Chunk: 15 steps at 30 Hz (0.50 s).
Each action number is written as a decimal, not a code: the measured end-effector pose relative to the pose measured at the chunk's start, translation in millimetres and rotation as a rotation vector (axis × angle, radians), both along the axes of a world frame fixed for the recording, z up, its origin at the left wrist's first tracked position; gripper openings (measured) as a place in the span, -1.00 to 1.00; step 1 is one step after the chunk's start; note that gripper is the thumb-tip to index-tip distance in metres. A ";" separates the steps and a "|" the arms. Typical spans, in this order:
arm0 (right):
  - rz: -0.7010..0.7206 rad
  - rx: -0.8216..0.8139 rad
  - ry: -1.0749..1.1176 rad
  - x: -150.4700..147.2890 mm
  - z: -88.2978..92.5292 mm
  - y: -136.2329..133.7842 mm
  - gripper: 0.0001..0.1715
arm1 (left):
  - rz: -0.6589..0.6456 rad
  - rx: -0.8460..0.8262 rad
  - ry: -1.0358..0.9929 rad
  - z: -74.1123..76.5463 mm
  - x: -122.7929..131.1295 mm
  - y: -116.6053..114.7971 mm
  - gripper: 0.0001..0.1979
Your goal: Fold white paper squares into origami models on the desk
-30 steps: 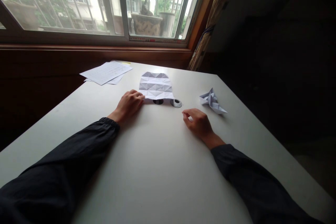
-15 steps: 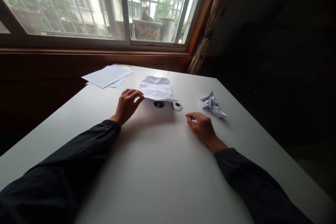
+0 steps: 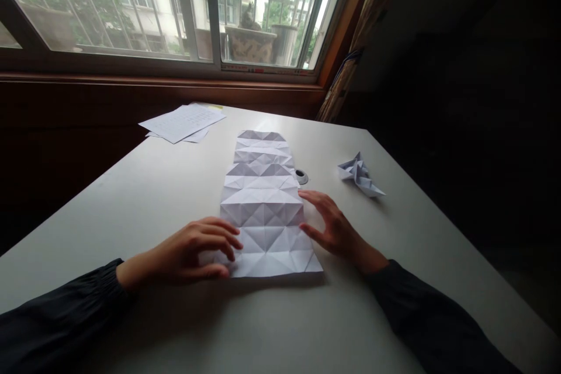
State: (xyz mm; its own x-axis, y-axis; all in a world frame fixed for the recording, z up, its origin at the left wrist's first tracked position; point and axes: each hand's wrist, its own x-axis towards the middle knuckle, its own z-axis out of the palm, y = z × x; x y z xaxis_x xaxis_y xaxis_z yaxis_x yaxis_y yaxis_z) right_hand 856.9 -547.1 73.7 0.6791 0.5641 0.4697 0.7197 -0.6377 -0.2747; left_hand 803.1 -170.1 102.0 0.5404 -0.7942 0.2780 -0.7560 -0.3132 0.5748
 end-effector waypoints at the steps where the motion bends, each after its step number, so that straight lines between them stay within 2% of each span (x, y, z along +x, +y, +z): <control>1: 0.036 -0.092 0.015 -3.5 0.2 2.7 -0.14 | 0.103 -0.021 -0.046 -1.0 5.8 1.0 -0.74; 3: 0.055 -0.233 0.036 -8.0 -0.1 6.7 0.13 | 0.288 0.050 -0.143 -5.4 19.0 3.3 -0.44; 5: 0.041 -0.287 0.043 -9.4 -1.5 8.7 0.29 | 0.357 0.180 -0.188 -11.7 30.5 5.6 -0.08; 6: 0.031 -0.293 0.047 -9.4 -2.6 9.1 0.33 | 0.367 0.231 -0.187 -15.0 34.7 6.7 0.02; 8: 0.013 -0.283 0.053 -8.7 -5.4 9.2 0.35 | 0.380 0.290 -0.161 -21.3 39.4 8.3 0.08; 10: -0.015 -0.249 0.058 -8.0 -8.8 9.0 0.27 | 0.395 0.297 -0.135 -26.4 40.3 9.1 0.09; 15: -0.069 -0.118 0.090 -8.2 -13.7 8.4 0.09 | 0.446 0.202 -0.137 -33.2 37.8 8.8 0.05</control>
State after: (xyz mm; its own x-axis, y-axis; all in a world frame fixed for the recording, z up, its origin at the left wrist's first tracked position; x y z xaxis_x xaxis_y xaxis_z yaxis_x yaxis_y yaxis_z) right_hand 848.7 -538.7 59.9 0.7544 0.5627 0.3381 0.6491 -0.7162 -0.2564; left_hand 840.9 -161.2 68.9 0.8085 -0.5394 0.2352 -0.5875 -0.7175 0.3741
